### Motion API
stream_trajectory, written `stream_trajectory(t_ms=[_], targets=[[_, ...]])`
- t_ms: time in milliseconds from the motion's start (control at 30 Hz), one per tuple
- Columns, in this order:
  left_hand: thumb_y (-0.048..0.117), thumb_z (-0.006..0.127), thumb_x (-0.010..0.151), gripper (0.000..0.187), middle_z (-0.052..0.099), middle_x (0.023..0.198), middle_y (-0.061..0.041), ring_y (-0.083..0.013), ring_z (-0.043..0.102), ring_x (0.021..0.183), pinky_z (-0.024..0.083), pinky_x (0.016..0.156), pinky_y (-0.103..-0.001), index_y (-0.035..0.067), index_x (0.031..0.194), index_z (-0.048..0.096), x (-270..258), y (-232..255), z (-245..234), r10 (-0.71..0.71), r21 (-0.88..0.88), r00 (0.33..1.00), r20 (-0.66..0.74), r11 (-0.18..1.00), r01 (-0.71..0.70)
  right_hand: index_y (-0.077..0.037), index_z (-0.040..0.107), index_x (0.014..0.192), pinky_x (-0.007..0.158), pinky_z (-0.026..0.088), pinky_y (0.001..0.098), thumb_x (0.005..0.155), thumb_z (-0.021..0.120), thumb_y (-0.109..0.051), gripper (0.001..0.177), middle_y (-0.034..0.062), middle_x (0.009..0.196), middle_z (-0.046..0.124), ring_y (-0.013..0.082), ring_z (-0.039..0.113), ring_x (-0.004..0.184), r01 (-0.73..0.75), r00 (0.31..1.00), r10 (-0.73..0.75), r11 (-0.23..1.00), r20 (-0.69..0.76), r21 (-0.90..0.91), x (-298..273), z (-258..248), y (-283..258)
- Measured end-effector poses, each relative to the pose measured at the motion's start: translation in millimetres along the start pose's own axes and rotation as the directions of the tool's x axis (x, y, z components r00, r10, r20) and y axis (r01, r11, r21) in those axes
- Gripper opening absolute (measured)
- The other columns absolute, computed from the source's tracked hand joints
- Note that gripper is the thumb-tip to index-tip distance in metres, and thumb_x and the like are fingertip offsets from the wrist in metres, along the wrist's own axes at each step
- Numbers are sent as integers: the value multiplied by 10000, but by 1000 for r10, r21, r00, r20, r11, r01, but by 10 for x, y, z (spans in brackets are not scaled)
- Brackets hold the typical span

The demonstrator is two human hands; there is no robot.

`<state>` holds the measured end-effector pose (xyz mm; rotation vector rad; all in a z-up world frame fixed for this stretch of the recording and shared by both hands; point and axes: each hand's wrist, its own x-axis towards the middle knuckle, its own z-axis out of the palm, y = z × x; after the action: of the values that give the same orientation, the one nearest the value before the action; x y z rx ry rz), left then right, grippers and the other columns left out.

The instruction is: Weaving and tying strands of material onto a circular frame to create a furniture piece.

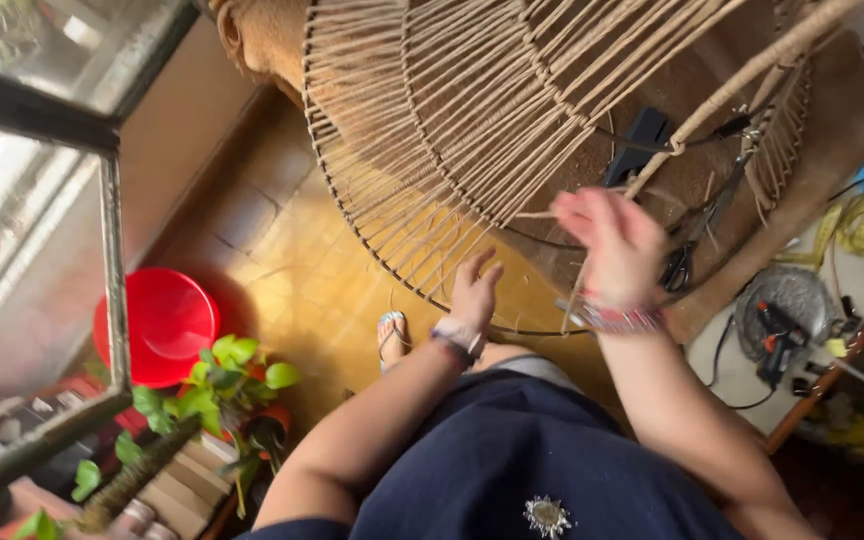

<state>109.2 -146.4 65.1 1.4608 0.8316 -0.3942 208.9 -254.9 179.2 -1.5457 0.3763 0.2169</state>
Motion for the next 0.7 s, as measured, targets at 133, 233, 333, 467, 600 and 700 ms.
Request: stream_trajectory(t_ms=[133, 233, 333, 467, 600, 700], targets=[[429, 589, 1017, 511, 598, 1393, -195, -340, 541, 1338, 418, 1135, -495, 144, 1438, 533, -410, 43, -383, 52, -730, 926, 374, 632, 260, -12, 720, 953, 800, 652, 432, 1017, 604, -119, 170, 223, 910, 764, 297, 778, 874, 169, 954, -112, 967, 279, -189, -989, -130, -289], [461, 511, 1062, 513, 503, 1052, -52, -167, 481, 924, 423, 792, -296, 135, 1458, 490, -428, -84, -596, 144, -737, 788, 599, 483, 472, -23, 749, 878, 795, 636, 402, 993, 578, -49, 208, 163, 813, 776, 234, 778, 827, 272, 879, -144, 934, 454, -231, -1406, -159, -324], [316, 477, 1085, 347, 493, 770, 40, -46, 437, 572, 397, 494, -162, 82, 1317, 589, -197, -542, -670, 93, -599, 849, 520, 749, 284, -56, 631, 731, 753, 574, 355, 1054, 499, -194, 375, 86, 670, 630, 185, 633, 653, 297, 880, -268, 955, 393, -15, -1566, -268, -622], [290, 498, 1055, 308, 360, 522, 100, -42, 246, 417, 150, 409, -224, 146, 1011, 766, 257, -1024, -551, 170, -299, 927, 334, 952, -67, -118, 552, 955, 408, 234, 263, 1004, 536, -540, 425, -13, 497, 385, 109, 315, 411, 105, 989, -121, 980, 85, 171, -1679, -578, -320], [441, 629, 1034, 271, 767, 801, -40, -147, 671, 755, 545, 776, -292, 288, 953, 838, 166, -1324, -454, 272, 29, 942, 199, 959, -283, -148, 606, 849, 406, 331, 256, 992, 503, -428, 332, 2, 458, 472, 137, 456, 407, 70, 938, 65, 925, 339, -373, -1823, -596, 973], [560, 642, 962, 526, 553, 444, -69, -110, 553, 387, 400, 332, -177, 107, 706, 718, -218, -1084, -651, 4, -217, 893, 450, 970, 105, -191, 686, 689, 403, 476, 245, 973, 453, -262, 374, 25, 400, 601, 178, 666, 403, 248, 743, 534, 342, 404, -906, -1847, -454, 1692]])
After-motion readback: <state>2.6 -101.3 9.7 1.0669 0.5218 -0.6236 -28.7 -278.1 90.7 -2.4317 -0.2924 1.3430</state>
